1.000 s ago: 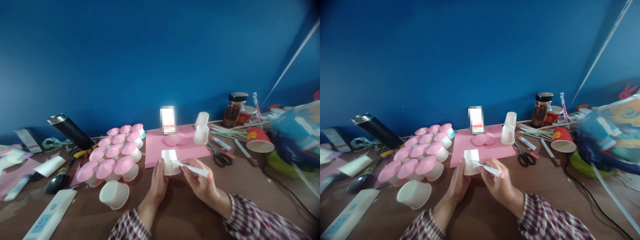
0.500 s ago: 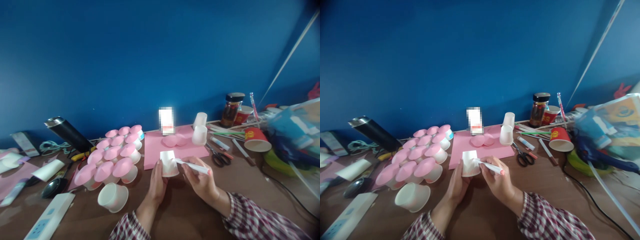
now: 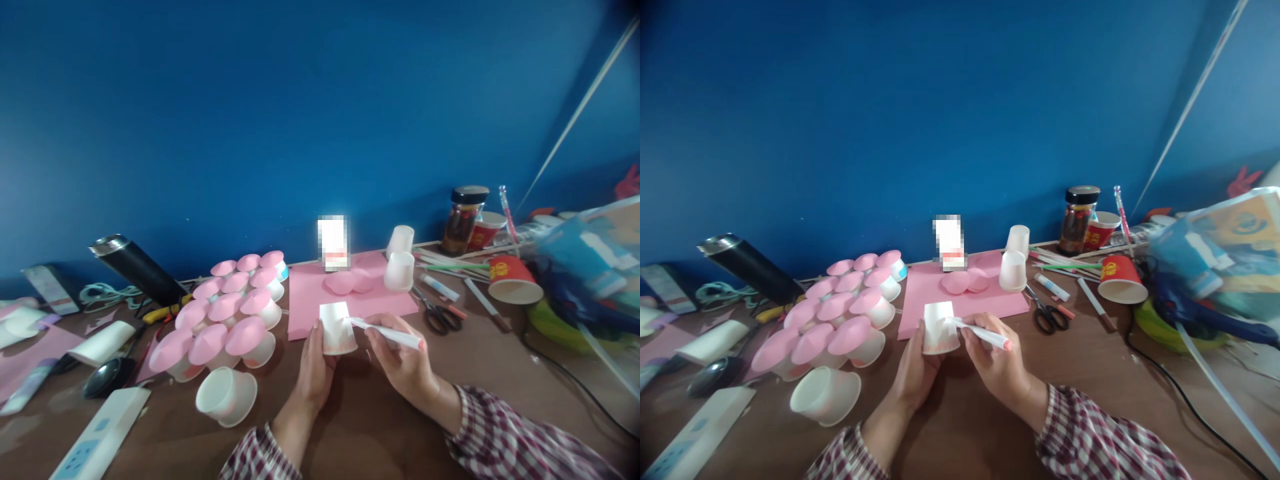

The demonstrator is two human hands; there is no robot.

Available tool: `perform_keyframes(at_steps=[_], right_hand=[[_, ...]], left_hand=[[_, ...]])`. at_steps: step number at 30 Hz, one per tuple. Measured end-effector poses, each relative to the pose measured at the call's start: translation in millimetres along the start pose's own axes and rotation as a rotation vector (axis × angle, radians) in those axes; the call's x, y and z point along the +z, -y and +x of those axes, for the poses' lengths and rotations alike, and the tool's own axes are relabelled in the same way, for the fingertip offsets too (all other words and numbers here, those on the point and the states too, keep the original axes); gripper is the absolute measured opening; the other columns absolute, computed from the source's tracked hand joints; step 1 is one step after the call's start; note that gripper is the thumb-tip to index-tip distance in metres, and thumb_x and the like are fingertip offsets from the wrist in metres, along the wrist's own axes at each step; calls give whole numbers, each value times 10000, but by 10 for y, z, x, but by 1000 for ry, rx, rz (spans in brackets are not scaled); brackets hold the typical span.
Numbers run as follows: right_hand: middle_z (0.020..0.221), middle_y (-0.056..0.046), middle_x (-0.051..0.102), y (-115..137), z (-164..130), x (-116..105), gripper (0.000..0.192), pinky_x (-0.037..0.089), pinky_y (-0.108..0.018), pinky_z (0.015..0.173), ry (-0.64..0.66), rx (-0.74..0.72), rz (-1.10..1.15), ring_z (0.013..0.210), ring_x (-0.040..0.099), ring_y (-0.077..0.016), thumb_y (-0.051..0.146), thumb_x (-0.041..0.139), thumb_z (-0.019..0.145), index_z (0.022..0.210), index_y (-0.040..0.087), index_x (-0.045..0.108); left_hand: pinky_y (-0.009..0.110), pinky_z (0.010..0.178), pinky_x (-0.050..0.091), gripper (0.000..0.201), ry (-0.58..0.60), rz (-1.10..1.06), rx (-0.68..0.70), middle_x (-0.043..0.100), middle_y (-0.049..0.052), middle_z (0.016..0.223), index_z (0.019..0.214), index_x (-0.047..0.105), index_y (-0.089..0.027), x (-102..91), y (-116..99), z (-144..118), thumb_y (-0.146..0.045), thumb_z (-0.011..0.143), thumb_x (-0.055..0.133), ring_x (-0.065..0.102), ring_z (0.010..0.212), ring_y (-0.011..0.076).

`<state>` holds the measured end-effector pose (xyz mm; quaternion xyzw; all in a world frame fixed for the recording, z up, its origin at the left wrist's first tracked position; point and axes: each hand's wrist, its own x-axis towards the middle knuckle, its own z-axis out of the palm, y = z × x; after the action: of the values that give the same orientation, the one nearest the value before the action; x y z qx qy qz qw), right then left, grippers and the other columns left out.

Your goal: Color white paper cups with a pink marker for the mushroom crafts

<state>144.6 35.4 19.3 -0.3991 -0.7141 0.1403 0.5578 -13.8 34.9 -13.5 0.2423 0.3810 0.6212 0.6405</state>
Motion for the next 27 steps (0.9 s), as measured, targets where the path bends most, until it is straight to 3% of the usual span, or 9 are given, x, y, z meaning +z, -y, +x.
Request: perform_keyframes(at_steps=[7, 14, 27], right_hand=[[745, -39, 663, 49, -40, 0, 82, 515, -282, 600, 71, -55, 0, 650, 636, -179, 176, 549, 920, 914, 193, 629], [774, -35, 668, -2, -5, -3, 85, 532, -261, 622, -6, -1, 15, 659, 650, -170, 157, 561, 916, 956, 187, 629], [763, -24, 661, -5, -3, -1, 87, 530, -240, 625, -1, -18, 20, 652, 639, -154, 148, 565, 910, 949, 187, 632]], left_hand=[[359, 916, 495, 347, 9, -85, -15, 713, 75, 1039, 1005, 671, -176, 56, -55, -48, -481, 844, 633, 630, 1022, 237], [392, 966, 481, 419, -20, -104, -58, 705, 106, 1149, 1117, 660, -136, 84, -70, -28, -464, 861, 617, 613, 1115, 269], [387, 952, 500, 426, -26, -103, -62, 694, 111, 1189, 1130, 659, -146, 60, -58, -35, -469, 854, 622, 614, 1122, 274]])
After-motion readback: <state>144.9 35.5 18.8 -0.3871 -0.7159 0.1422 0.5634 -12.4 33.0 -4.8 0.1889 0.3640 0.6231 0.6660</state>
